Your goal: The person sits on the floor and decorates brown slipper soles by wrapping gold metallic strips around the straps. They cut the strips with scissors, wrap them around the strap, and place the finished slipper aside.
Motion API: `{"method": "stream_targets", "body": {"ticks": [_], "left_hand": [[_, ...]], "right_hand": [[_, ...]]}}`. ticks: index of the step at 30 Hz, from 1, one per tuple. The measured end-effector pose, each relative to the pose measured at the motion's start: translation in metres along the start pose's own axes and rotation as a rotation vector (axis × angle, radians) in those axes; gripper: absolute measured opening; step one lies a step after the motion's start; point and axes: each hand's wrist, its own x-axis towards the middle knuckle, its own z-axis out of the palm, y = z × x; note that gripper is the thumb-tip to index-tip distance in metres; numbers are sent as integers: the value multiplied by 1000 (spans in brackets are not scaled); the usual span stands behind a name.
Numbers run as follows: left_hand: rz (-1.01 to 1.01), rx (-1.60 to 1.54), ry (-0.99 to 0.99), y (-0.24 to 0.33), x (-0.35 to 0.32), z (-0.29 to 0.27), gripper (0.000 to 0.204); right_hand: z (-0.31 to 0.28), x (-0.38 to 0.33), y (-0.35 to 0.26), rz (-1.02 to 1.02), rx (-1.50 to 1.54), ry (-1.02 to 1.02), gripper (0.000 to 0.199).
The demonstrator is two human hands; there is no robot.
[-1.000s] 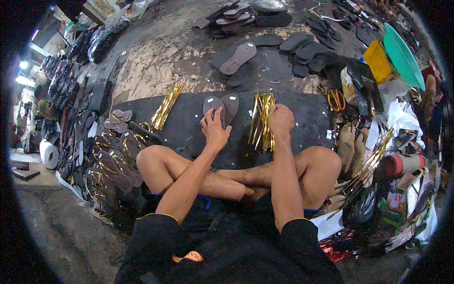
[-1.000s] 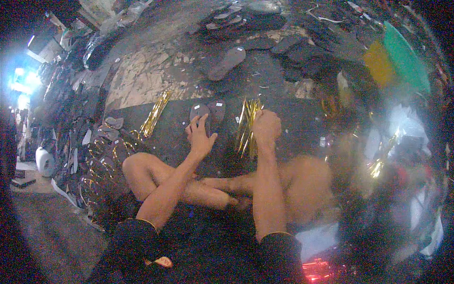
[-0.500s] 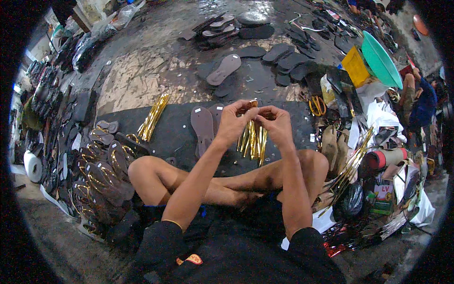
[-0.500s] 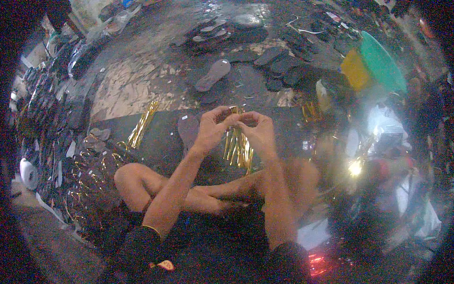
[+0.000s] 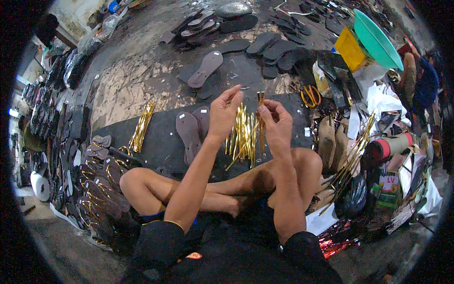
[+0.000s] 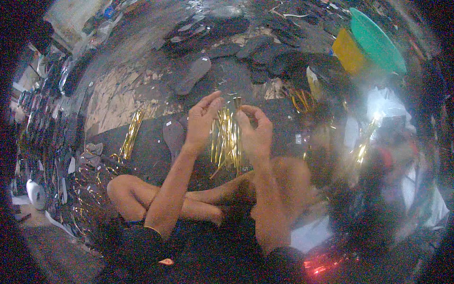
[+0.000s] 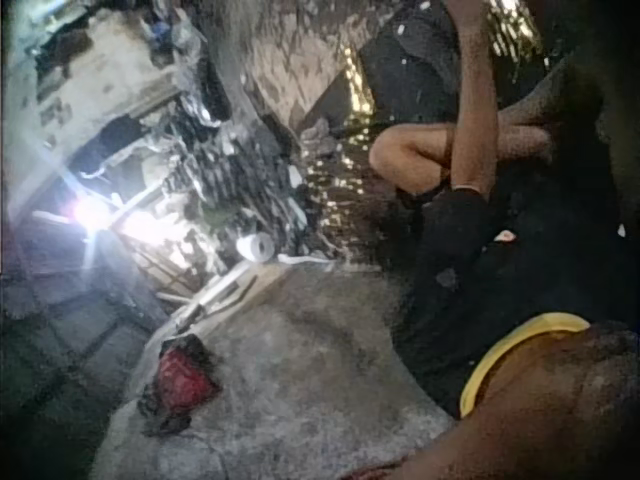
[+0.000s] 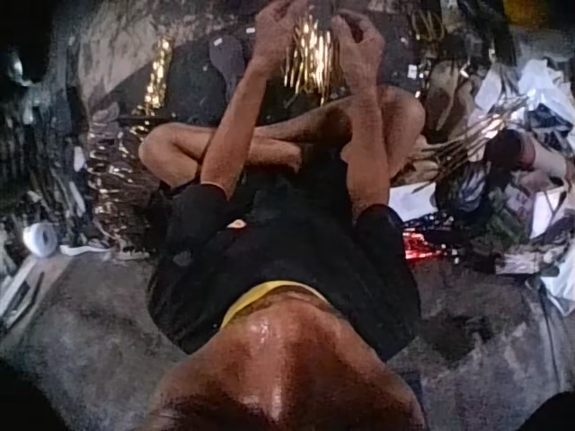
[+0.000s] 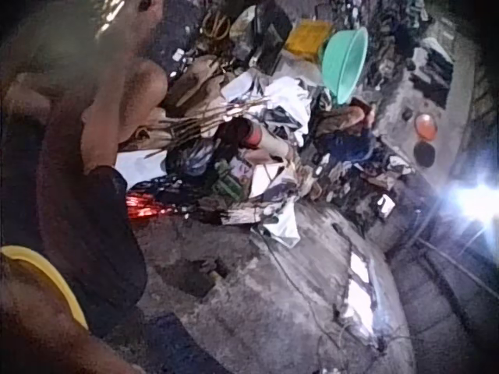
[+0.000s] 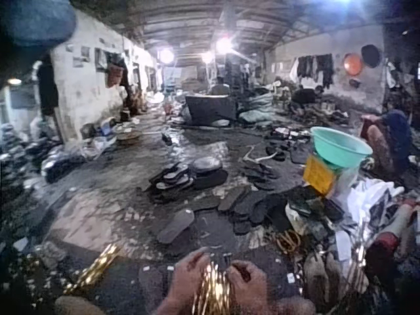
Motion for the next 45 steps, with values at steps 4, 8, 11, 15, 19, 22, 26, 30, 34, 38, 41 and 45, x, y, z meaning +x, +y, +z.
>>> {"method": "stream_targets", "body": {"ticks": [4,8,11,15,19,22,26,30,34,38,41,45], "left_hand": [[46,437,-224,53,-18,-3,32],[-89,-345,46,53,-55,-28,27],[117,-34,253,93,-82,-54,23],[174,181,231,118,-124,-69,21],[72,168,151,146,-151,-63,19],[31,13,53,147,-155,-70,22],[73,-41,25,142,-156,-74,24],[14,-127,32,132,-154,-76,24],[-279,-279,35,132,-141,-70,23],[-419,-340,-186,65,-87,-106,48],[-136,779,441,-48,-40,-200,72],[-336,1181,429,-92,-24,-217,102]], "right_hand": [[14,-7,-3,23,134,-83,18],[22,-19,-18,268,679,67,19],[-20,-9,-17,142,655,138,19],[10,-53,-81,-99,109,-107,18],[55,-104,-92,-233,3,-270,16],[65,-114,-90,-468,-26,-272,19],[70,-122,-90,-455,-18,-285,19],[62,-118,-82,-495,-80,-364,26],[52,-110,-89,-554,-347,-366,24],[41,-69,-56,-809,-735,-181,14],[49,-57,-48,-837,-744,-154,12],[43,-53,-34,-806,-753,-183,13]]}}
